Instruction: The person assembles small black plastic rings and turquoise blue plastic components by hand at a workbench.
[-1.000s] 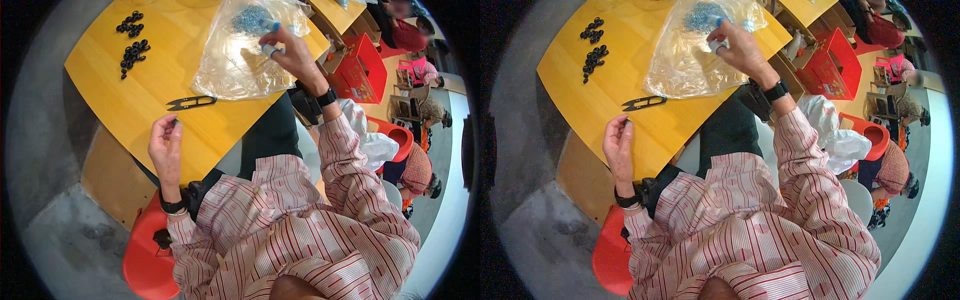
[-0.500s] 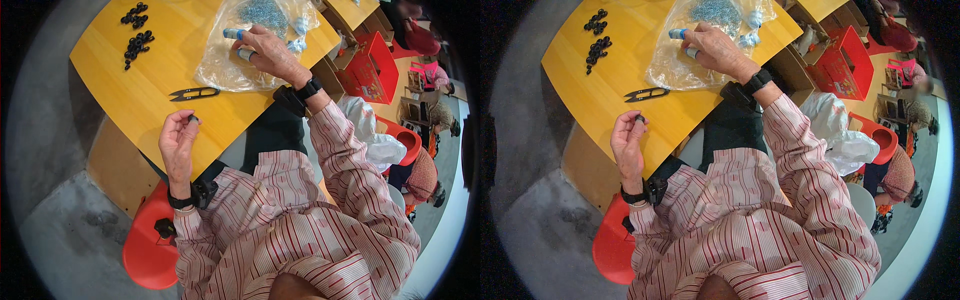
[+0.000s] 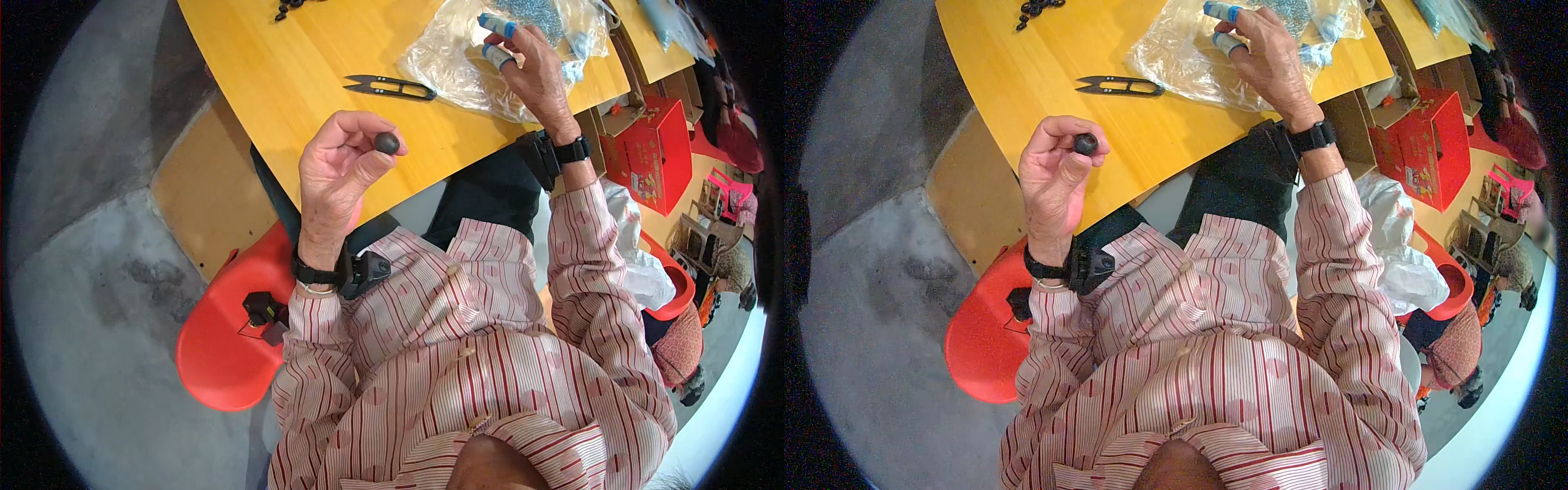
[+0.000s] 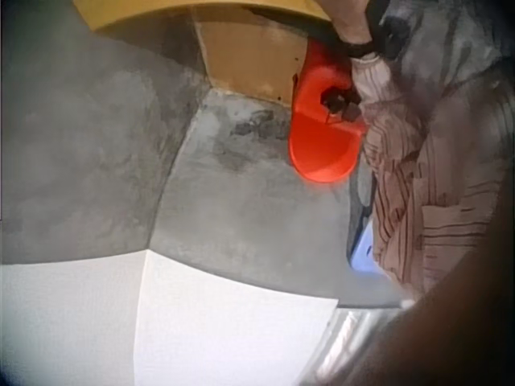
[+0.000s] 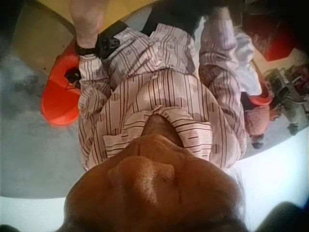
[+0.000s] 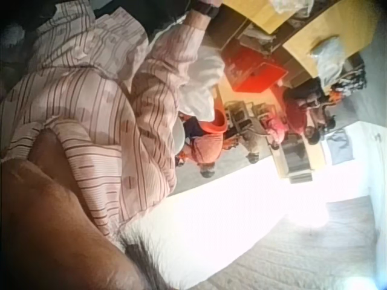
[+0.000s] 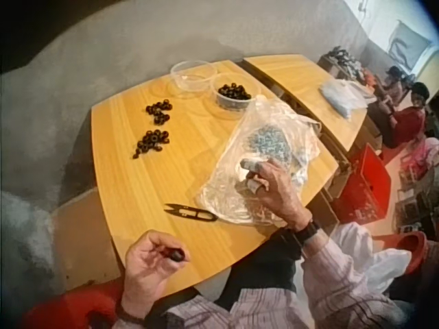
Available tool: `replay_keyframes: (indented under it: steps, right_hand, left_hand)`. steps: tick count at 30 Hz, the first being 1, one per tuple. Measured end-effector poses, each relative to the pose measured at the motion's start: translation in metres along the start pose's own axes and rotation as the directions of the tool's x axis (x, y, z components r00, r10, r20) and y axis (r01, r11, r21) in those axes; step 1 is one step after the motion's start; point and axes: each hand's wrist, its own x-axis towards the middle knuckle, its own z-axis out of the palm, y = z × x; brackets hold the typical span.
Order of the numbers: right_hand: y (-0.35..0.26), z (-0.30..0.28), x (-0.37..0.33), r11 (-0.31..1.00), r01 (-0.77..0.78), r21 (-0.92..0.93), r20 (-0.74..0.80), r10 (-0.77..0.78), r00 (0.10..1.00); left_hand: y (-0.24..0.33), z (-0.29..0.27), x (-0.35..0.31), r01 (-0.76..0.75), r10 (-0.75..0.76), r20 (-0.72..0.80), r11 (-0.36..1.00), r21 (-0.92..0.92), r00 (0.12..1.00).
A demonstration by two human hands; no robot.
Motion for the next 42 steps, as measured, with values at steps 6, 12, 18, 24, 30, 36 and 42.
replay_keyframes:
  steps: [6,12,18,24,30,36,42]
  right_hand:
    - [-0.029,-0.009,-0.002,0.996,0.074,-0.056,-0.104,-0.079,0.991]
    - [-0.072,-0.012,-0.004,0.97,0.102,0.219,-0.094,-0.083,0.992]
    - [-0.094,-0.005,-0.005,0.943,0.122,0.311,-0.098,-0.096,0.991]
    - [-0.112,-0.004,-0.012,0.933,0.104,0.344,-0.018,-0.104,0.994]
    - [-0.131,0.001,-0.01,0.907,0.099,0.41,-0.043,-0.089,0.995]
    - [-0.13,0.008,-0.009,0.903,0.218,0.37,-0.107,-0.191,0.976]
    - [-0.13,0.008,-0.011,0.913,0.342,0.221,-0.108,-0.326,0.939]
  left_hand:
    - [0.0,0.001,-0.002,-0.006,0.007,0.009,0.995,-0.096,1.0]
    - [-0.001,0.004,-0.002,0.027,-0.025,0.024,0.992,-0.123,0.999]
    - [-0.007,-0.001,0.0,0.038,-0.036,0.011,0.987,-0.154,0.999]
    - [-0.009,0.0,0.0,0.126,-0.138,-0.014,0.937,-0.327,0.99]
    - [-0.01,0.003,-0.002,0.19,-0.214,-0.011,0.889,-0.417,0.977]
    - [-0.012,0.007,-0.003,0.216,-0.252,-0.053,0.905,-0.366,0.966]
    - [-0.016,0.007,-0.003,0.203,-0.237,-0.057,0.914,-0.353,0.97]
